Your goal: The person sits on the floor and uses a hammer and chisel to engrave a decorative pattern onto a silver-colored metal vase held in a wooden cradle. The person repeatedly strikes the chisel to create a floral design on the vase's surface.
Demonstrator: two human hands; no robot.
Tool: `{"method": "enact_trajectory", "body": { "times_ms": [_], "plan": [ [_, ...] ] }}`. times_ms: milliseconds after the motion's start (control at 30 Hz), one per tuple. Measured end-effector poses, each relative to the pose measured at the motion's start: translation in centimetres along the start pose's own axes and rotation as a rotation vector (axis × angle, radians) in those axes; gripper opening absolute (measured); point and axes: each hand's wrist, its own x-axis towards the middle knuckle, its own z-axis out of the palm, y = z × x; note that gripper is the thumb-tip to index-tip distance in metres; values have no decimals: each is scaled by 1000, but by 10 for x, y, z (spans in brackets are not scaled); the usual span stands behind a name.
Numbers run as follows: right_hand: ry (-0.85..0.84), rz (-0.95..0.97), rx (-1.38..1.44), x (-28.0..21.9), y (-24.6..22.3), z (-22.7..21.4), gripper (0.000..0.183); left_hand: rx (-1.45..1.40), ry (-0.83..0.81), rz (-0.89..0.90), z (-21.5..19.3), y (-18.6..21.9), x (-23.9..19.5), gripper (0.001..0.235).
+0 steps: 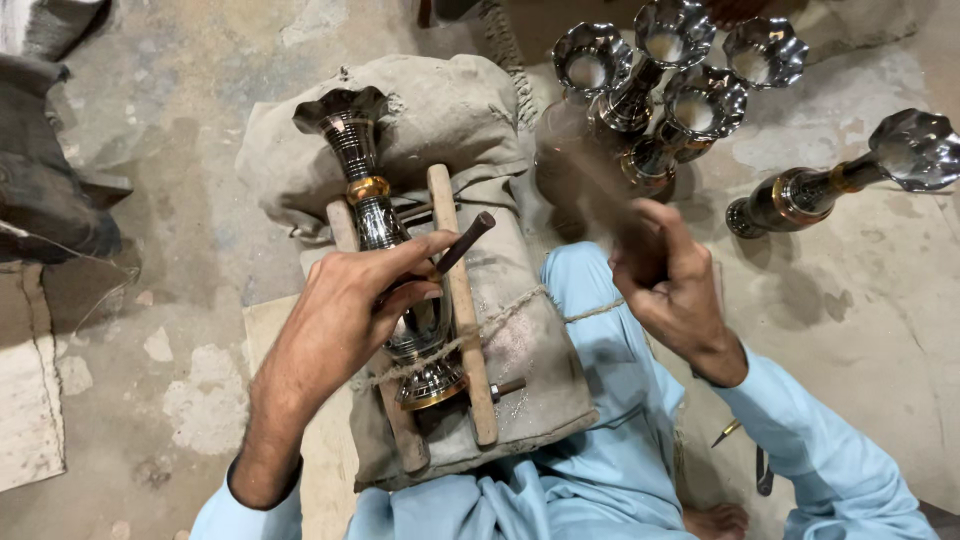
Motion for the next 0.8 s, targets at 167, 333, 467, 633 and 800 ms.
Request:
{"method": "enact_trajectory", "body": {
  "times_ms": [167,333,467,633,800],
  "plan": [
    [-125,-95,-331,-1,-3,-7,70,-19,77,21,1,-4,-10,49],
    [-210,-114,-331,4,-13,-13,72,-225,239,-20,5,-11,-26,47],
    [-332,-277,-230,7,-21,-4,81,-190,223,15,9,-20,-29,51],
    [-342,-288,-350,13,-26,2,86,-130,222,28,11,-20,-26,55],
    [-207,-235,-294,21,-30,-9,74,-75,206,31,11,-20,-24,54]
  ]
}}
